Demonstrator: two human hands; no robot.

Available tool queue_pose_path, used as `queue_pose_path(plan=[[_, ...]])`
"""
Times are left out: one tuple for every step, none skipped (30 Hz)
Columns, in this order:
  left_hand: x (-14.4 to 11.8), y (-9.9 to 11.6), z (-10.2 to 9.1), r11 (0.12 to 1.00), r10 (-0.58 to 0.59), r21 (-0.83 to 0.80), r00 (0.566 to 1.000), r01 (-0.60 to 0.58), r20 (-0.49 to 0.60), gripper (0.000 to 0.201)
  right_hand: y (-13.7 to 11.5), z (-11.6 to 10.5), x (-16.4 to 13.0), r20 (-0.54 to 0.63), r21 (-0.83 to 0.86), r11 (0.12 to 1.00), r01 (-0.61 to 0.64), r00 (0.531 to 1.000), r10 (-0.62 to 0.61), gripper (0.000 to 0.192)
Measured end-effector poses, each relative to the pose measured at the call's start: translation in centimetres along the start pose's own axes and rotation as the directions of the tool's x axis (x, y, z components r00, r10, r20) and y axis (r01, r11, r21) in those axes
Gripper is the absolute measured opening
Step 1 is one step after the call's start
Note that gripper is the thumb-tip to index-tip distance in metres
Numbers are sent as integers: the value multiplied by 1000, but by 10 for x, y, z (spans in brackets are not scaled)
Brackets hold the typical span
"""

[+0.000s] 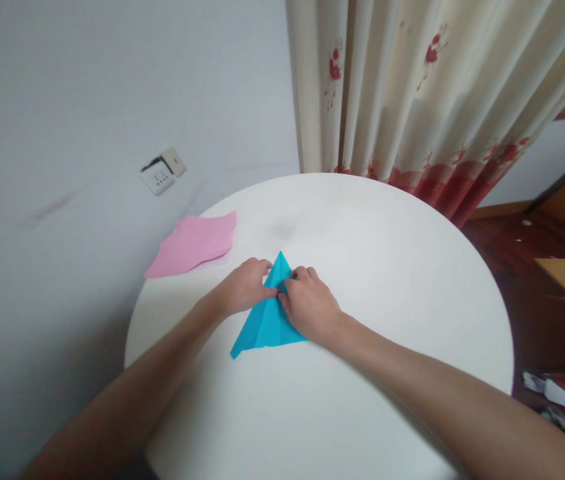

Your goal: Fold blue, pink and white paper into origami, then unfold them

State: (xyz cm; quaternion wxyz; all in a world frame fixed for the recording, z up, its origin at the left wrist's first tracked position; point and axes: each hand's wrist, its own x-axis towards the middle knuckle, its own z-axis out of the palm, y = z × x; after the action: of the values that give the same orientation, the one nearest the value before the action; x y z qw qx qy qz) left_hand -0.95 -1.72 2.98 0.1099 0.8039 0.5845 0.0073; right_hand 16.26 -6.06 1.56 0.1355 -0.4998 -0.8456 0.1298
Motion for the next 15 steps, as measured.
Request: queue_pose_path(plan=[[1, -3, 0, 1000, 4, -11, 1000, -4, 10, 44, -1, 0, 0, 3, 8, 1000, 23, 1000, -23, 30], [2, -6, -1, 1000, 8, -24, 1000, -8, 18, 44, -2, -1, 0, 6, 12, 999, 45, 999, -45, 31], [2, -8, -2, 999, 10, -37, 1000, -9, 25, 44, -3, -1, 0, 8, 15, 998, 63, 998, -63, 32], [3, -10, -3, 999, 9, -51, 999, -7, 33, 43, -4, 0, 0, 9, 20, 997, 75, 997, -75, 32], [3, -11, -5, 998, 6, -64, 999, -4, 43, 42, -5, 0, 0, 7, 28, 996, 82, 997, -82, 33], [3, -12, -6, 997, 7, -75, 999, -3, 51, 41, -5, 0, -1, 6, 42, 996, 84, 996, -84, 33], [2, -13, -7, 997, 11, -83, 998, -7, 55, 39, -6, 0, -1, 5, 59, 995, 81, 997, -81, 33], [2, -13, -8, 996, 19, -89, 998, -14, 59, 38, -6, 0, -1, 7, 79, 994, 74, 997, -75, 33], [2, -13, -9, 995, 29, -94, 998, -23, 60, 37, -6, -1, -1, 9, 101, 993, 67, 998, -68, 33], [2, -13, -9, 995, 36, -99, 998, -30, 61, 38, -5, -1, 0, 10, 125, 990, 62, 998, -64, 32], [1, -13, -9, 994, 41, -107, 997, -34, 62, 38, -5, -2, 0, 10, 154, 987, 57, 998, -59, 30], [1, -13, -9, 992, 40, -119, 997, -33, 65, 39, -4, -2, 0, 8, 187, 981, 51, 999, -54, 29], [2, -12, -9, 991, 35, -133, 997, -25, 70, 40, -2, -3, 1, 8, 227, 973, 43, 999, -46, 28], [2, -12, -9, 989, 27, -149, 997, -15, 76, 40, 0, -2, 1, 9, 275, 961, 30, 999, -34, 28], [3, -11, -8, 986, 17, -166, 996, -3, 83, 39, 2, -2, 2, 15, 327, 945, 11, 1000, -17, 28]])
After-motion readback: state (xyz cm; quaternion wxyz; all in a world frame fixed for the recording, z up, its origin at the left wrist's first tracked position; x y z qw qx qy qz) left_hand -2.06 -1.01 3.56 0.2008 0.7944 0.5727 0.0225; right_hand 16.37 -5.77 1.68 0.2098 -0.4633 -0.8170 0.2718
